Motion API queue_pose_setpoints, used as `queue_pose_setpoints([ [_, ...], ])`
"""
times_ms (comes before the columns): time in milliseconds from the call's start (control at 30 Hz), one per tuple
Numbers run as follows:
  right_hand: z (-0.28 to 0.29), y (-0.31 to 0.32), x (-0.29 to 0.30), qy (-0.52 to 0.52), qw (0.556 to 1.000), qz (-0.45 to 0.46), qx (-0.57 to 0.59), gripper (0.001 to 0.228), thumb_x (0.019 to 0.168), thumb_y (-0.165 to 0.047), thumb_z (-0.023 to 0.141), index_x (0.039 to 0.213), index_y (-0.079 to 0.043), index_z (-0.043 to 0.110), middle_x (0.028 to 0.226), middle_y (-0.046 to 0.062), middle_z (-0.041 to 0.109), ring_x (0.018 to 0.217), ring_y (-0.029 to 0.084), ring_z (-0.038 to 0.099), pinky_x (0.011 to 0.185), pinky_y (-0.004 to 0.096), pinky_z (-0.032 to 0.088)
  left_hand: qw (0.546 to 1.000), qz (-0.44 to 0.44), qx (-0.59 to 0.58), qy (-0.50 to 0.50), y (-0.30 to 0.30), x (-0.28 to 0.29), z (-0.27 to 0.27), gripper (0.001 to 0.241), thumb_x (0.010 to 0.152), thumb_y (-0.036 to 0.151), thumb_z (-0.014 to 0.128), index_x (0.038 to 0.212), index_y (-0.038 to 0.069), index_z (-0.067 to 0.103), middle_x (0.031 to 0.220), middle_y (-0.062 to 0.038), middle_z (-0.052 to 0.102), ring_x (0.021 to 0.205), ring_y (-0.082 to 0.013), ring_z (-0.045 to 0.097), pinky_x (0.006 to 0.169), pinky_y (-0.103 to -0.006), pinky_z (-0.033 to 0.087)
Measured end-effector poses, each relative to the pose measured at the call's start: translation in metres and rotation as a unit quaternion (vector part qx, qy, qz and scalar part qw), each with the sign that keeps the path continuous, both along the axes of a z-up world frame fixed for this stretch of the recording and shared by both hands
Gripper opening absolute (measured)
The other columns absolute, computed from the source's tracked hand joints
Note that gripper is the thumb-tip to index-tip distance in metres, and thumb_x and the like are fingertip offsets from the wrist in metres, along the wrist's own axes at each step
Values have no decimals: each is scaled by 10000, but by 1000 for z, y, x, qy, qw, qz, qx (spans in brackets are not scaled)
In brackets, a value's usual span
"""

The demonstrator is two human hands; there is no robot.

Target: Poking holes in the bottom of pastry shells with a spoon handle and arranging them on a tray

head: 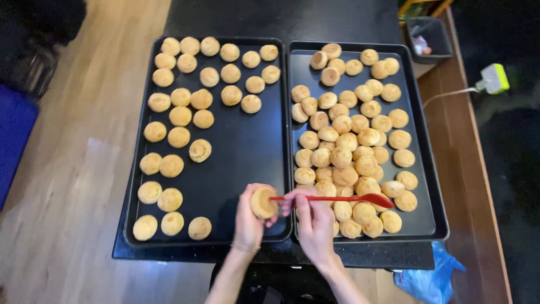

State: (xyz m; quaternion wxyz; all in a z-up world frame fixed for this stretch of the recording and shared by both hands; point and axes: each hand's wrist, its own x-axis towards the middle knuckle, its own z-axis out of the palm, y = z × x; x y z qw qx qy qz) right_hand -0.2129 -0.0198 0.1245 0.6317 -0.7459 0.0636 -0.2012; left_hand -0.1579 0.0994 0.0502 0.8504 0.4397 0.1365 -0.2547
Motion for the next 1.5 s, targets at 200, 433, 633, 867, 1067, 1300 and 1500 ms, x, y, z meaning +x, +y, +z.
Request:
queue_pose_setpoints([
  [200,4,-13,-20,-40,985,-109,-126,289,1067,-110,404,919,-40,643,774,61,675,670,148,655,695,286,542,979,-124,142,-76,-35,-1,60,590,1032,396,297,873,27,729,583,-124,600,402,-160,462,358,-244,277],
  [433,-9,-35,-62,46,968,-230,-87,262,1025,-191,527,921,-73,736,818,21,669,728,131,617,678,271,486,923,-308,129,-193,-62,-13,84,460,1035,412,410,923,63,687,555,-66,567,364,-108,467,361,-237,369],
  [633,-24,-62,-77,-79,919,-300,242,345,1096,-239,473,1009,34,665,720,48,505,641,97,427,586,238,359,930,-348,-94,-75,-100,-26,71,355,1035,269,516,1178,-38,621,1043,-150,664,859,-219,698,681,-401,649],
  [867,-53,-143,-87,9,916,-314,250,380,1106,-307,469,873,-47,619,612,17,421,553,91,325,515,230,233,786,-417,162,-428,-139,-14,104,418,913,348,689,1281,157,633,1272,9,682,1161,-108,638,980,-251,467],
  [1067,-101,-205,-77,-33,894,-296,334,351,1130,-255,446,1044,34,625,777,106,573,668,141,479,569,256,359,730,-440,239,-465,-215,66,59,330,950,445,614,1092,169,726,1072,10,734,1007,-121,671,910,-297,485],
  [1300,-72,-240,-19,-23,939,-192,284,349,1134,-295,481,1003,-22,654,760,54,618,629,93,524,544,211,352,735,-96,389,-547,-247,151,-66,456,947,273,691,1325,53,561,1254,-174,519,1207,-363,566,1100,-421,393],
  [1500,-65,-234,-3,-19,950,-156,268,298,1149,-302,505,1037,-43,603,821,64,576,685,109,494,589,206,355,648,30,555,-521,-83,156,-34,290,837,158,638,1110,70,683,1080,-160,668,1024,-355,601,931,-479,454],
])
